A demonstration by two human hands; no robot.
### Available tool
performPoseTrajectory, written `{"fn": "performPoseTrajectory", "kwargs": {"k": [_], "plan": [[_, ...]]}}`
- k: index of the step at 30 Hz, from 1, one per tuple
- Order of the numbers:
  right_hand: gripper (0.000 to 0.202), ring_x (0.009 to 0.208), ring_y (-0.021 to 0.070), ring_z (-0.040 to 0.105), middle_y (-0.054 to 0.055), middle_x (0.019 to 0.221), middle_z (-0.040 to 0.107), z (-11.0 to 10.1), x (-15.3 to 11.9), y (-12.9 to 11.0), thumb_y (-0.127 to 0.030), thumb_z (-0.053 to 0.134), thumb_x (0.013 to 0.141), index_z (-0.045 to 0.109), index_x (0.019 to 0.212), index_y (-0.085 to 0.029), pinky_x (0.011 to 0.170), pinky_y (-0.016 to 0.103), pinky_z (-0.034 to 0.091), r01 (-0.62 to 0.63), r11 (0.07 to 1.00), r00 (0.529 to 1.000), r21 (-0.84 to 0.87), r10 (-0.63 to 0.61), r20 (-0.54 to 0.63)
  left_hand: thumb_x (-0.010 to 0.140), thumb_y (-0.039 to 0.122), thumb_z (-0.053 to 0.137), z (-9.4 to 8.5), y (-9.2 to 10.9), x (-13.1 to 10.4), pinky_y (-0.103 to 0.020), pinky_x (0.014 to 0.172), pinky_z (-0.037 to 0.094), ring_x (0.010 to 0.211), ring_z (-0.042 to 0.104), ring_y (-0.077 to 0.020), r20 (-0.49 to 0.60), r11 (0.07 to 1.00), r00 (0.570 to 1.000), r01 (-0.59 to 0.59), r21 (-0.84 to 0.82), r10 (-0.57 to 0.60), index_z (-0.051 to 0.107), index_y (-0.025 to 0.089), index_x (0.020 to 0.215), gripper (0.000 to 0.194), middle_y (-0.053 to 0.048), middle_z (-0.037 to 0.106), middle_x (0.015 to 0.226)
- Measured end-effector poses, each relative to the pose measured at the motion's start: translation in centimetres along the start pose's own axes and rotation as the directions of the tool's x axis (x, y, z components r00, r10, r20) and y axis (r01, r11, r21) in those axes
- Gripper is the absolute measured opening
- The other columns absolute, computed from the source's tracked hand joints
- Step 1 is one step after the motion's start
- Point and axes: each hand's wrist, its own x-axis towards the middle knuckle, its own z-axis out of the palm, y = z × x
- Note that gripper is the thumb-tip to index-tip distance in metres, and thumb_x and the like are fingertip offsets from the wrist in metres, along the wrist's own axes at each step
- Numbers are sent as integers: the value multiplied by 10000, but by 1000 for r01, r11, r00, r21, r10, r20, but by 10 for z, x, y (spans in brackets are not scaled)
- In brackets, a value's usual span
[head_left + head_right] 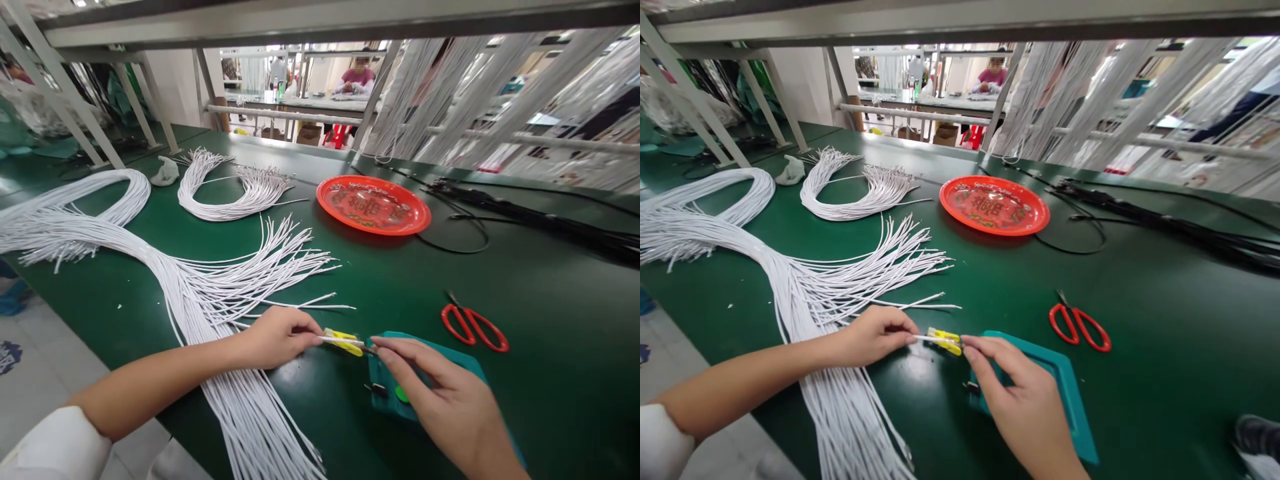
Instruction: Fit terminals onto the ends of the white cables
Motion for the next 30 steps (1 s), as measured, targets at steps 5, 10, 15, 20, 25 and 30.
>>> {"fn": "performPoseTrajectory", "kwargs": {"k": [5, 10, 15, 20, 25, 30], "plan": [[174, 723, 161, 641, 26, 799, 685, 6, 3, -8, -343, 533, 766, 664, 757, -228, 667, 254, 524, 112, 994, 993, -10, -112, -22, 784, 274, 519, 22, 11, 5, -201, 638, 399, 688, 553, -117, -98, 992, 989, -106, 63, 112, 670, 180, 834, 185, -20, 645, 755], [109, 759, 152, 620, 23, 813, 662, 8, 4, -9, -281, 558, 762, 656, 786, -239, 692, 261, 514, 312, 945, 950, -99, -311, 22, 784, 256, 511, 28, 8, 5, -203, 629, 407, 674, 550, -114, -157, 989, 978, -129, 65, 138, 669, 179, 855, 190, -26, 636, 753], [99, 777, 157, 593, 27, 785, 644, 8, 11, -9, -228, 545, 769, 644, 773, -238, 686, 274, 505, 477, 866, 878, -150, -461, 127, 788, 239, 516, 28, 5, 3, -209, 685, 425, 714, 558, -120, -168, 977, 963, -213, -3, 209, 668, 167, 817, 171, -39, 627, 751], [73, 775, 162, 592, 32, 783, 637, 12, 17, -21, -242, 536, 768, 607, 756, -227, 677, 276, 504, 360, 933, 924, -10, -355, 143, 771, 237, 539, 22, 4, 4, -224, 699, 418, 717, 542, -119, -190, 939, 967, -219, -264, 172, 648, 150, 769, 140, -36, 621, 748], [159, 588, 133, 591, 18, 715, 626, 44, 13, -36, -348, 545, 754, 585, 737, -195, 538, 243, 501, -122, 919, 992, 374, 116, 40, 716, 347, 605, 15, 6, 5, -226, 606, 390, 586, 473, -91, -142, 758, 989, -62, -650, -41, 599, 116, 706, 232, -4, 541, 619], [224, 628, 139, 590, 16, 733, 647, 78, 11, -30, -379, 584, 730, 623, 812, -175, 611, 271, 499, -283, 723, 939, 630, 342, 30, 636, 383, 687, 19, -1, 9, -216, 602, 382, 574, 462, -70, -115, 572, 979, 2, -820, -169, 586, 103, 703, 305, -6, 545, 639]]}}
